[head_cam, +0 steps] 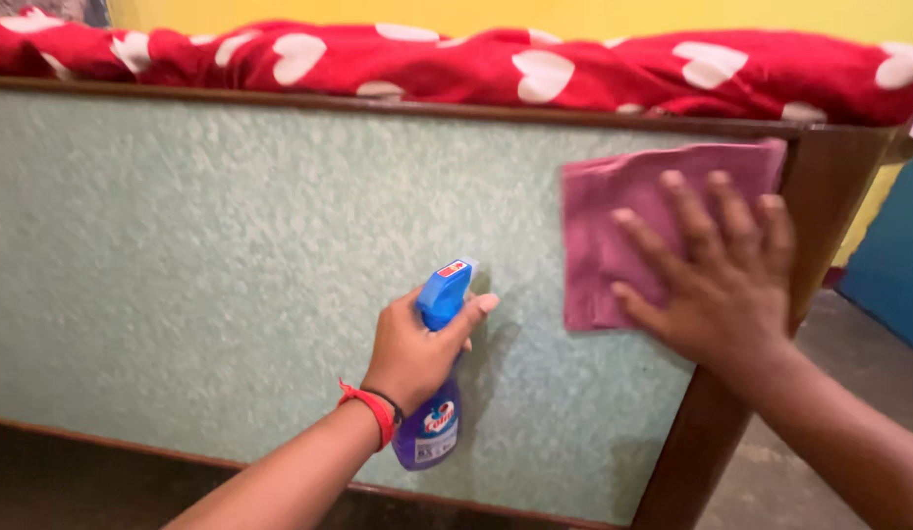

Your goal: The person cleans the wooden frame and green panel of a bed using a spray bottle and a pink cloth. They spray the cleaning solution onto the surfaces and wipe them down with the cloth, focusing on the vertical posts and the side panel.

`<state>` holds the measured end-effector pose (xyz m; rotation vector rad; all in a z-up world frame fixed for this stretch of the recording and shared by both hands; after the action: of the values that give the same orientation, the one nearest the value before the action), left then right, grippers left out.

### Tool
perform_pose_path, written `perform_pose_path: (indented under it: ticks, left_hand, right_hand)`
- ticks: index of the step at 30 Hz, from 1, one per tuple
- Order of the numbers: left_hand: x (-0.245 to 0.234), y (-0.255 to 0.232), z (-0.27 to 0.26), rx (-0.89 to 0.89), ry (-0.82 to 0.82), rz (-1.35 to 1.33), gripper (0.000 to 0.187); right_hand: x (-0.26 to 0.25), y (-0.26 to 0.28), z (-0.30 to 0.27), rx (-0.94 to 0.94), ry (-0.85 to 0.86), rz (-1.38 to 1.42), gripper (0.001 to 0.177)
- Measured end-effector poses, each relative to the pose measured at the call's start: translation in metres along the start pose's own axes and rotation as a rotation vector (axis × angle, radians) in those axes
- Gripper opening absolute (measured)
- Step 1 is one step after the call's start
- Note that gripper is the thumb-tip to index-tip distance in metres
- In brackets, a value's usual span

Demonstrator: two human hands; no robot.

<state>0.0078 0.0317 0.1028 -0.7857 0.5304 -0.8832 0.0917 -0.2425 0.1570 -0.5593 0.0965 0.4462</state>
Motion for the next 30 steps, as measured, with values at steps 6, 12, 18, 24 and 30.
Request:
perform_pose_path:
  ticks: [6, 12, 18, 24, 30]
  left_hand:
    - [0.01, -0.02, 0.009, -0.029, 0.032, -0.003, 0.052]
    - [0.01, -0.041, 0.017, -0.019, 0.058, -0.114, 0.062]
    - [0.001, -0.06, 0.017, 0.055, 0.019, -0.003, 0.069]
    - [-0.019, -0.057, 0.019, 0.041, -0.046, 0.033, 0.071]
    - [-0.05, -0.042, 0.026, 0.015, -0.134, -0.082, 0.068]
  right_hand:
    - [-0.023, -0.003, -0.011, 0.118, -0.061, -0.103, 0.065]
    - [-0.023, 0.012, -0.033, 0.142, -0.057, -0.035, 0.064]
    - [-0.016, 0.034, -0.068, 0.166, -0.045, 0.027, 0.064]
    - [-0.01, 0.055, -0.068, 0.222, -0.062, 0.083, 0.065]
    - [-0.009, 0.095, -0.004, 0.173, -0.114, 0.14, 0.071]
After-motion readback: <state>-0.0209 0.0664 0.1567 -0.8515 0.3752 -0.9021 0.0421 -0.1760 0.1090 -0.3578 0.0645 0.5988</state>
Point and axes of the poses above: each hand's wrist, its own z-axis towards the middle knuckle, its own x-axis out of the palm, y = z × x, the point moved 4 cm from there along z, towards the middle knuckle, and after that the axes turned 4 degrees about -y, right-handed, at the moved point
